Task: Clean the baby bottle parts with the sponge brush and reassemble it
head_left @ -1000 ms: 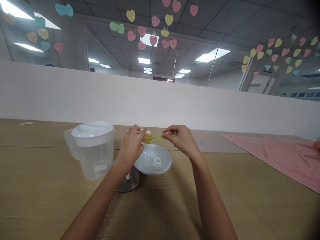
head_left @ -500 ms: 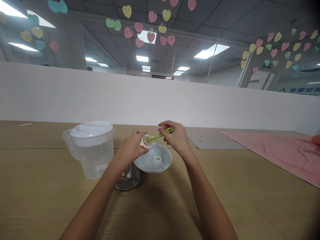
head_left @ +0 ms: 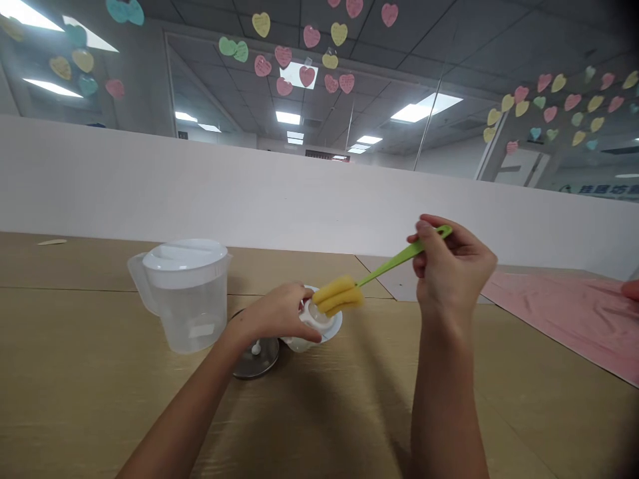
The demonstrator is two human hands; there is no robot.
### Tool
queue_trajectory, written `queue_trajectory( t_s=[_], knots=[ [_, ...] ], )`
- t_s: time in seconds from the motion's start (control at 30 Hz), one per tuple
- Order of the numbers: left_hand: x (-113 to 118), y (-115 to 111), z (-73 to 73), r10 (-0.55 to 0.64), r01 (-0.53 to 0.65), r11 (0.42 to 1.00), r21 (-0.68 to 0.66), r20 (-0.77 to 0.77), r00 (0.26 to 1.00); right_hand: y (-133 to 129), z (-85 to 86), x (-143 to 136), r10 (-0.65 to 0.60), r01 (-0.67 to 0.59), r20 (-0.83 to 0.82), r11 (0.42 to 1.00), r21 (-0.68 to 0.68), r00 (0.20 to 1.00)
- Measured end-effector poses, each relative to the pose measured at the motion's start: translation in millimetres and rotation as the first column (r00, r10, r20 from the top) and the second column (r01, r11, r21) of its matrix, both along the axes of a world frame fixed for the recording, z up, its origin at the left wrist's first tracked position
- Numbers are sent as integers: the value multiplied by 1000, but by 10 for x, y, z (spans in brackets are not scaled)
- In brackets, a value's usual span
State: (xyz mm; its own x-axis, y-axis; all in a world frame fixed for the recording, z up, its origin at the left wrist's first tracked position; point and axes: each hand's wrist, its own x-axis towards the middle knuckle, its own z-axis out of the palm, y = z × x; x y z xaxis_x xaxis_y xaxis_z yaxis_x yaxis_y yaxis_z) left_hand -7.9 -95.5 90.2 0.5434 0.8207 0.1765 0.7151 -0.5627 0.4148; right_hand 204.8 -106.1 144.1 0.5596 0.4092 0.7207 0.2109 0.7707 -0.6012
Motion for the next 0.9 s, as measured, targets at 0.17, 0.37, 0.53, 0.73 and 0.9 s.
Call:
queue_trajectory(
  t_s=[0.17, 0.37, 0.53, 0.73, 0.9],
  knots=[
    [95, -29, -57, -168, 158, 981, -116, -77, 983, 49, 9, 184, -92, 98, -112, 994, 51, 989],
    [232, 27, -259, -324, 274, 932, -237, -209, 923, 140, -24, 93, -60, 59, -27, 997, -40, 998],
    [275, 91, -376, -319, 253, 931, -263, -251, 914, 231, -72, 37, -83, 87, 71, 995, -51, 994],
    [128, 244, -338, -274, 246, 941, -232, -100, 956, 285, -96, 74, -92, 98, 86, 993, -62, 992],
    [160, 526, -644, 3, -3, 1000, 10, 44, 999, 287, -98, 62, -69, 73, 58, 995, -75, 996]
  ],
)
